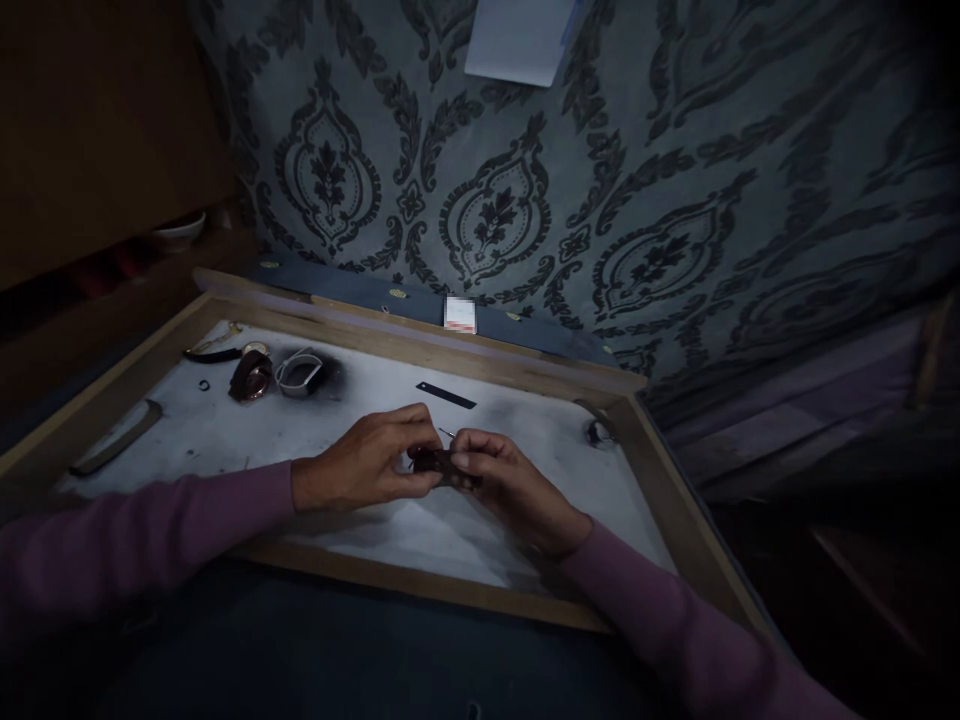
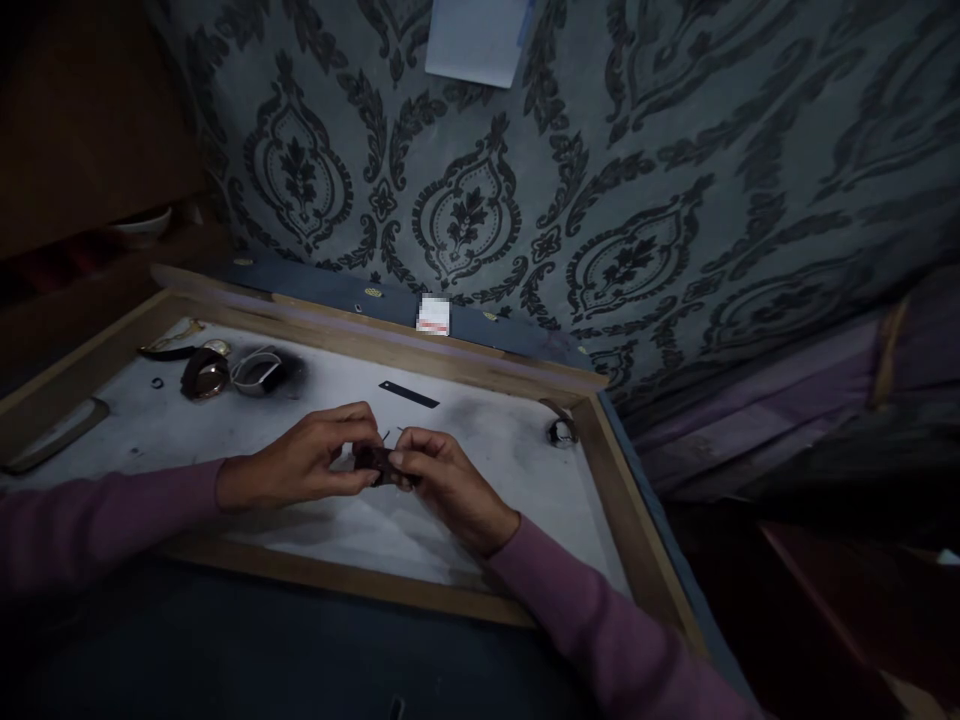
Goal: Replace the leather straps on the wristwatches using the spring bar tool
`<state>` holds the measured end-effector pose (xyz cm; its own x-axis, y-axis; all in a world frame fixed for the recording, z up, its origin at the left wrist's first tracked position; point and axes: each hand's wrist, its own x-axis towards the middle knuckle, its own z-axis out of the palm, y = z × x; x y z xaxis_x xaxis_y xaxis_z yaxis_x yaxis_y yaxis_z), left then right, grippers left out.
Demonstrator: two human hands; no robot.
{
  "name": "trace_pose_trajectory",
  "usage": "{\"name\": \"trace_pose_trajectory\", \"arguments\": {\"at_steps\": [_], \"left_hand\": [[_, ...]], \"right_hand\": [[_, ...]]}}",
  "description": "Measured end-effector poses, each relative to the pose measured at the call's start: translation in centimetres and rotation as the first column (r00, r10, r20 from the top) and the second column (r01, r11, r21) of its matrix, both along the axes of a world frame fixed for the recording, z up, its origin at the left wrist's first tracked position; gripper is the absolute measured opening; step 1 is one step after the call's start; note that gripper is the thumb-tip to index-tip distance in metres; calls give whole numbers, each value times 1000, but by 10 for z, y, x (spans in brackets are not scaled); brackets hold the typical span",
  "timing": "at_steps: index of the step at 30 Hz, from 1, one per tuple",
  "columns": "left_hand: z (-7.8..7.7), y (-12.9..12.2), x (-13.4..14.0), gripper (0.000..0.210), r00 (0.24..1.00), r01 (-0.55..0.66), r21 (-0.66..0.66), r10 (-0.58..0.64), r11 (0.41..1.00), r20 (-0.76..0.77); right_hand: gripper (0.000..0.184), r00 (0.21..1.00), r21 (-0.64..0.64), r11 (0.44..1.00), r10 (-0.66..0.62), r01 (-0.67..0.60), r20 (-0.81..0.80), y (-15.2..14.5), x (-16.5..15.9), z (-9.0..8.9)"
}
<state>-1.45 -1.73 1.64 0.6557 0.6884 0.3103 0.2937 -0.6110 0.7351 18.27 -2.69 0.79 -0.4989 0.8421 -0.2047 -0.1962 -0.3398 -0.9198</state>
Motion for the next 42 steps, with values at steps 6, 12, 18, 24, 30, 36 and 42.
{"name": "trace_pose_trajectory", "arguments": {"at_steps": [6,12,18,24,30,36,42], "left_hand": [[-1,1,-2,6,1000,1,25,-2,1000,7],[-2,3,-3,6,1000,-1,39,2,999,-19],[-3,2,-4,6,1000,-6,49,7,999,-23],[-5,2,-5,15,997,34,127,-26,991,-68],[-7,1,-6,16,992,38,193,-13,981,-129],[-9,0,-6,19,989,57,258,-19,964,-144],[-8,-2,-3,19,989,27,363,28,932,-146]], "right_hand": [[20,999,-21,1000,-14,14,-45,-2,0,3],[20,1000,33,999,-8,9,-19,-1,3,5],[13,1000,80,997,3,-2,-7,0,5,2],[6,998,155,988,-17,6,68,-1,7,-1],[8,993,186,983,-25,3,115,-2,7,-2],[16,987,217,976,-11,-25,161,-2,7,-2],[18,983,226,974,-66,27,169,-4,5,-1]]}}
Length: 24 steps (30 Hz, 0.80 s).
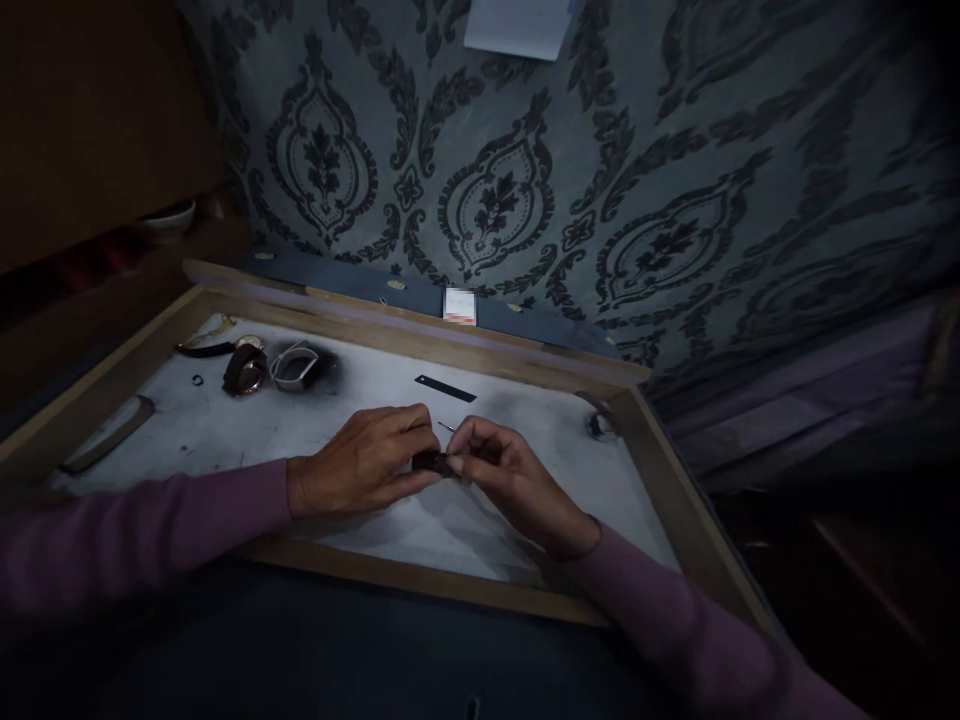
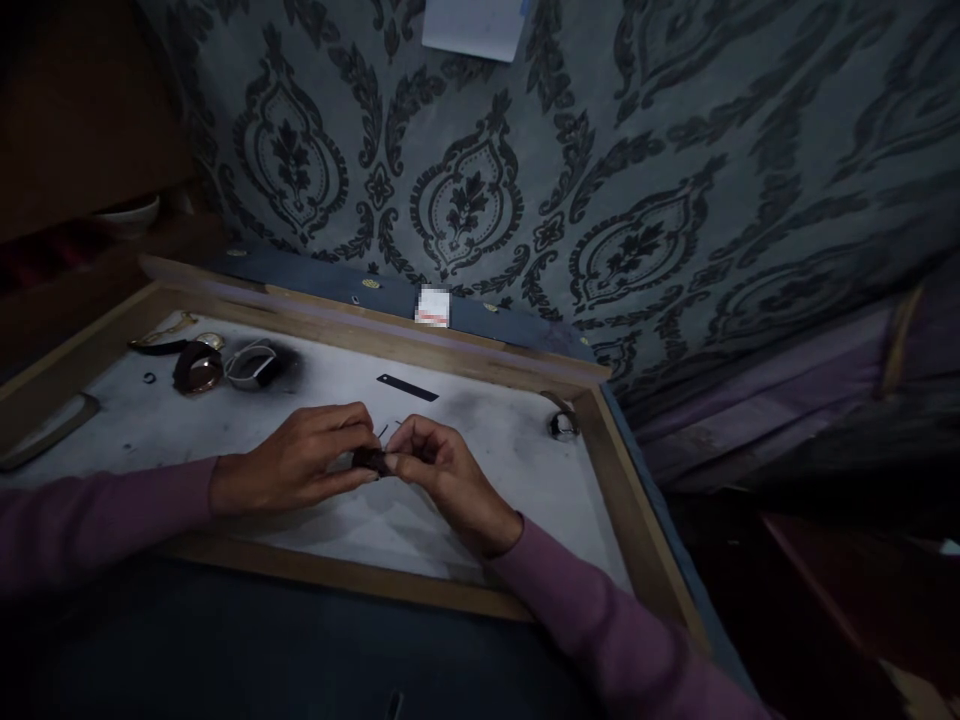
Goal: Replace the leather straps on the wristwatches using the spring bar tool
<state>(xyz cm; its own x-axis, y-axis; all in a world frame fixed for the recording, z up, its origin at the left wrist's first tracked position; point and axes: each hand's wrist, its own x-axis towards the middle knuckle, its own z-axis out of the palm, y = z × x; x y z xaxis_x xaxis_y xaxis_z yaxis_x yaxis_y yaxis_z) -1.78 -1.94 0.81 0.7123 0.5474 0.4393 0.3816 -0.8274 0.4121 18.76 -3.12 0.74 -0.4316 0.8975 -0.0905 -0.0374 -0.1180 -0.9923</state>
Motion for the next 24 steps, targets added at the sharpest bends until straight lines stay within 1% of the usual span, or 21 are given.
{"name": "trace_pose_trajectory", "arguments": {"at_steps": [5,9,12,15,18,21,24], "left_hand": [[-2,-1,2,22,998,-40,152,48,988,-51],[-4,-1,4,25,996,-35,194,50,980,-74],[-4,-1,5,26,998,-16,171,26,985,-60],[-1,1,6,22,1000,-6,83,7,997,-11],[3,2,5,20,1000,-3,11,2,1000,27],[4,2,4,22,999,-1,-2,1,1000,47],[4,0,4,22,999,1,11,-1,1000,38]], "right_hand": [[20,998,81,997,-21,16,62,-2,-3,2],[21,995,116,993,-16,5,101,-4,-4,3],[21,996,103,995,1,-11,93,-5,-3,3],[24,998,71,997,9,-13,59,-4,-1,4],[23,999,49,998,41,-41,4,-2,2,4],[22,994,39,995,97,-94,-58,-1,6,3],[23,989,8,992,126,-126,-73,0,8,1]]}}
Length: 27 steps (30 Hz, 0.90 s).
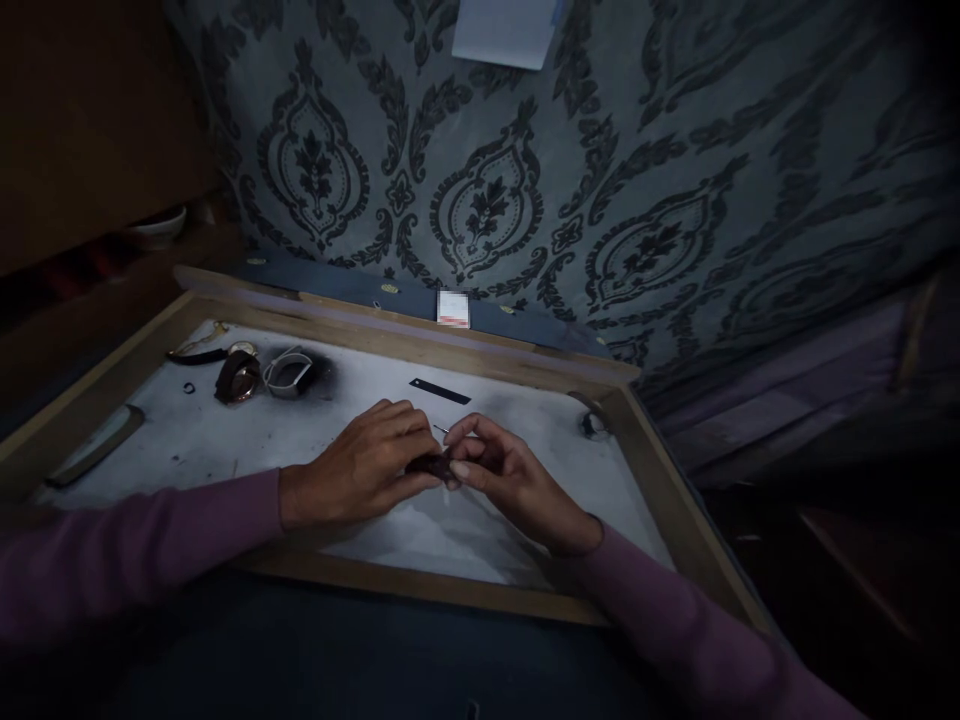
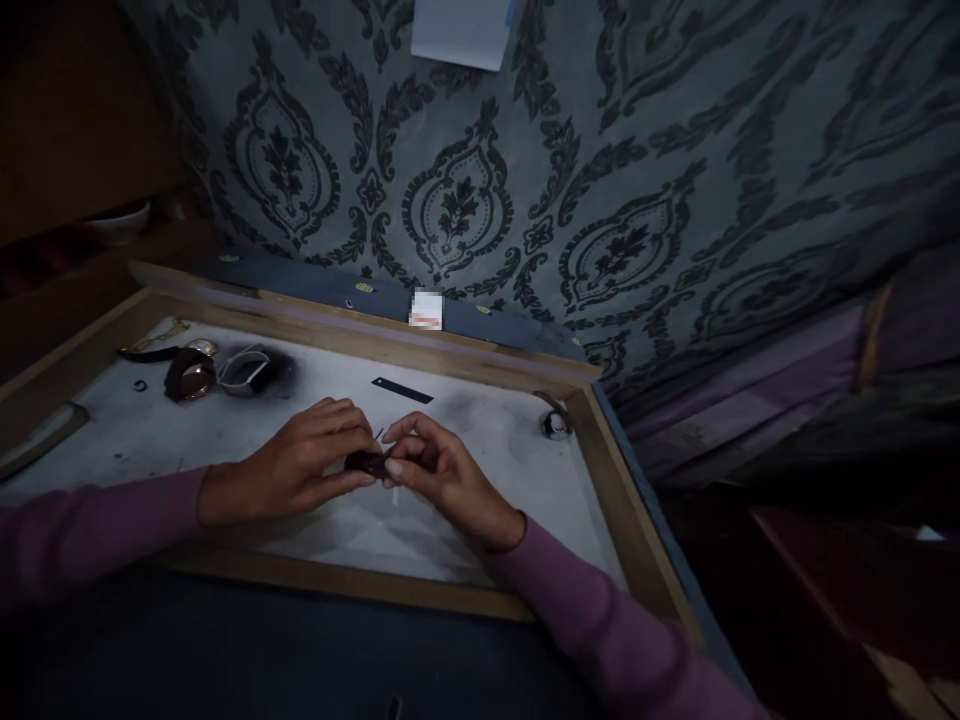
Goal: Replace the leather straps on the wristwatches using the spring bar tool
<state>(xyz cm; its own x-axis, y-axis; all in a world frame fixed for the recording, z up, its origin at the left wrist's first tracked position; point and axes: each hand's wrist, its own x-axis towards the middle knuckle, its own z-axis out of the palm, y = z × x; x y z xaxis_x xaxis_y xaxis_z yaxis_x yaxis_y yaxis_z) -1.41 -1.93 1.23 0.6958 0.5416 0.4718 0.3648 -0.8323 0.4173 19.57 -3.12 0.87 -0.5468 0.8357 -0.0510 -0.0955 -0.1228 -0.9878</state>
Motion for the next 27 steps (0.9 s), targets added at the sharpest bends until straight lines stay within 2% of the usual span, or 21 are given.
{"name": "trace_pose_trajectory", "arguments": {"at_steps": [5,8,10,13,16,20,23,27], "left_hand": [[-2,0,1,22,1000,7,-6,-7,1000,-8],[0,0,1,22,999,20,-104,-16,994,37],[4,0,1,21,998,-3,-236,19,972,66],[7,2,2,25,990,-50,-500,107,865,87],[7,7,6,31,969,-32,-735,202,677,143],[7,15,19,38,945,-11,-882,292,471,144],[10,26,43,36,932,10,-924,331,382,147],[14,50,95,27,920,43,-943,356,331,167]], "right_hand": [[25,1000,-24,1000,-14,15,11,2,-2,-3],[27,998,-31,998,-62,62,15,2,-5,-1],[31,997,-32,996,-79,79,-20,2,-5,1],[41,989,-29,991,-129,127,-72,2,-1,4],[43,974,-1,974,-225,226,-37,0,8,6],[42,954,29,953,-301,301,7,-6,24,6],[36,914,96,912,-404,399,38,-11,41,7],[34,792,209,796,-598,568,126,-20,80,5]]}}
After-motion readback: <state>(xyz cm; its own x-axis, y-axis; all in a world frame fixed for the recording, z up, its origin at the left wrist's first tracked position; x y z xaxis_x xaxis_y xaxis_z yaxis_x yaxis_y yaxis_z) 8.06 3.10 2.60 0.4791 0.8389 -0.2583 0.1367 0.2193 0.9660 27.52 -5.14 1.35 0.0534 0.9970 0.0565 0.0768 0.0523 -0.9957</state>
